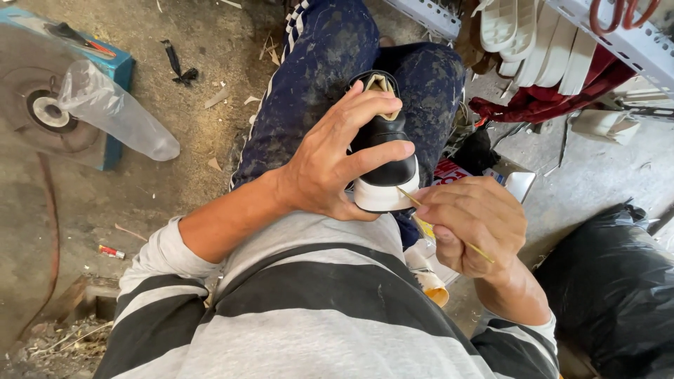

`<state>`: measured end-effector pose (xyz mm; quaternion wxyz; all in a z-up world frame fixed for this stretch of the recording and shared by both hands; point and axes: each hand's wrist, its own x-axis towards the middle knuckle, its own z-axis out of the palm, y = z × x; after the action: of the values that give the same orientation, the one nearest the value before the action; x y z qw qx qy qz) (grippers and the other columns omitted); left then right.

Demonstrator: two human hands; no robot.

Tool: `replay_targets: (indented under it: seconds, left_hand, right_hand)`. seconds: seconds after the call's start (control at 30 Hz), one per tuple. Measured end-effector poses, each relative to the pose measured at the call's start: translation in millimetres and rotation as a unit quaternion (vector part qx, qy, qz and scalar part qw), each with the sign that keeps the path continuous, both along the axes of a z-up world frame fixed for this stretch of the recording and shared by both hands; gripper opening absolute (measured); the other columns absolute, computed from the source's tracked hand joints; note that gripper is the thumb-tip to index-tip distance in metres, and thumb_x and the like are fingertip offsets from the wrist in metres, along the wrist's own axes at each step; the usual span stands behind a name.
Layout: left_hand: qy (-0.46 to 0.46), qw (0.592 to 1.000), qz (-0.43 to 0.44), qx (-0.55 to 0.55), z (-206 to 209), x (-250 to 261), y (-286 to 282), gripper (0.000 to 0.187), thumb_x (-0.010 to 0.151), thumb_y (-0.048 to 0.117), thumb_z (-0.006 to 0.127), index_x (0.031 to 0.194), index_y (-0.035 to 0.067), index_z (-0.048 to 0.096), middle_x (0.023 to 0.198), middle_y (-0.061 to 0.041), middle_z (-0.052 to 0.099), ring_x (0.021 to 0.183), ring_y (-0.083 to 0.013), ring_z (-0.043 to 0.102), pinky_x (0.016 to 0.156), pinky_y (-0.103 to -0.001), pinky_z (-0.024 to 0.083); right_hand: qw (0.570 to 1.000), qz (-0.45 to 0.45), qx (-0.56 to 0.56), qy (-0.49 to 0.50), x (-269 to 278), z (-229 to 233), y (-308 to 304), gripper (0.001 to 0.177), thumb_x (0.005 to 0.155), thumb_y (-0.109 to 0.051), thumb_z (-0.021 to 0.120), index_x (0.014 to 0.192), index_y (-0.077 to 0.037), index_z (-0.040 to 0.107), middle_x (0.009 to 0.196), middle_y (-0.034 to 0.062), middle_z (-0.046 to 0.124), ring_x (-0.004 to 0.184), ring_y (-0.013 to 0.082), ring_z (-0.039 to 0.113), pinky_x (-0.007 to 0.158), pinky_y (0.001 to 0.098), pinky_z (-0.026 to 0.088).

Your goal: The person sits on the floor and uses a wooden stick to apply glue to the seam of a black shoe with a white sole. They repeatedly press the sole onto the upper part of the shoe to secure the bond.

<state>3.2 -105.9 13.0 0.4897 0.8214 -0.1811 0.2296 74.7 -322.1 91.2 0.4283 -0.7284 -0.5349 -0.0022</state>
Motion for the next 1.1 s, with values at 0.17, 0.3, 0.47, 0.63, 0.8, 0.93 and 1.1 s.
replay_targets:
  seconds: [0.17,0.3,0.47,0.63,0.8,0.93,1.1]
  left_hand:
    - [0.016,1.0,-0.009,-0.006,-2,-7,8,0.063,0.091,0.036,0.089,0.134,0.005,0.054,0.139,-0.035,0.049,0.134,-0.0498,0.058,0.12,-0.07,0.045]
    - [0.022,1.0,-0.017,-0.011,-5,-12,14,0.063,0.091,0.03,0.088,0.135,0.005,0.051,0.141,-0.036,0.047,0.136,-0.0505,0.054,0.121,-0.07,0.046]
    - [0.045,0.998,-0.041,-0.016,-8,-18,25,0.07,0.087,0.027,0.09,0.138,0.005,0.046,0.142,-0.038,0.043,0.139,-0.0527,0.049,0.123,-0.073,0.043]
    - [0.059,0.997,-0.04,-0.01,-14,-25,32,0.063,0.09,0.028,0.086,0.138,0.008,0.05,0.145,-0.036,0.04,0.141,-0.0541,0.049,0.122,-0.074,0.045]
    - [0.076,0.996,-0.04,0.01,-14,-28,40,0.065,0.088,0.029,0.089,0.138,0.01,0.052,0.146,-0.035,0.038,0.141,-0.0548,0.049,0.121,-0.073,0.046]
    - [0.076,0.996,-0.038,0.008,-8,-28,43,0.062,0.087,0.028,0.087,0.133,0.007,0.05,0.143,-0.037,0.038,0.137,-0.0563,0.051,0.119,-0.072,0.048]
    - [0.101,0.994,-0.038,0.021,-7,-35,49,0.068,0.082,0.025,0.094,0.131,0.007,0.049,0.145,-0.036,0.037,0.139,-0.0574,0.052,0.119,-0.068,0.048]
  right_hand:
    - [0.999,-0.047,0.008,0.015,-4,-14,-1,0.029,0.109,-0.011,0.039,0.095,0.002,0.061,0.079,0.0142,0.071,0.069,0.0293,0.075,0.063,0.0386,0.054]
    - [0.995,-0.041,0.059,0.064,-9,-29,7,0.035,0.108,-0.016,0.039,0.087,0.0,0.062,0.075,0.0139,0.071,0.068,0.0297,0.075,0.062,0.0384,0.054]
    - [0.989,-0.088,0.102,0.067,-10,-49,12,0.038,0.109,-0.014,0.039,0.084,0.003,0.063,0.072,0.0168,0.07,0.063,0.0295,0.073,0.059,0.0383,0.054]
    - [0.976,-0.082,0.087,0.182,-21,-53,15,0.041,0.109,-0.022,0.038,0.085,-0.001,0.062,0.077,0.0152,0.073,0.069,0.0302,0.074,0.066,0.04,0.054]
    - [0.967,-0.13,0.122,0.181,-19,-72,24,0.04,0.111,-0.016,0.038,0.086,0.004,0.062,0.072,0.0168,0.07,0.064,0.0315,0.071,0.064,0.041,0.054]
    - [0.953,-0.115,0.152,0.235,-26,-69,31,0.036,0.111,-0.016,0.04,0.09,0.002,0.063,0.076,0.0163,0.072,0.065,0.0308,0.071,0.065,0.0409,0.057]
    - [0.964,-0.107,0.104,0.219,-22,-73,32,0.045,0.11,-0.021,0.038,0.085,0.002,0.068,0.079,0.0111,0.074,0.068,0.0291,0.071,0.07,0.0409,0.055]
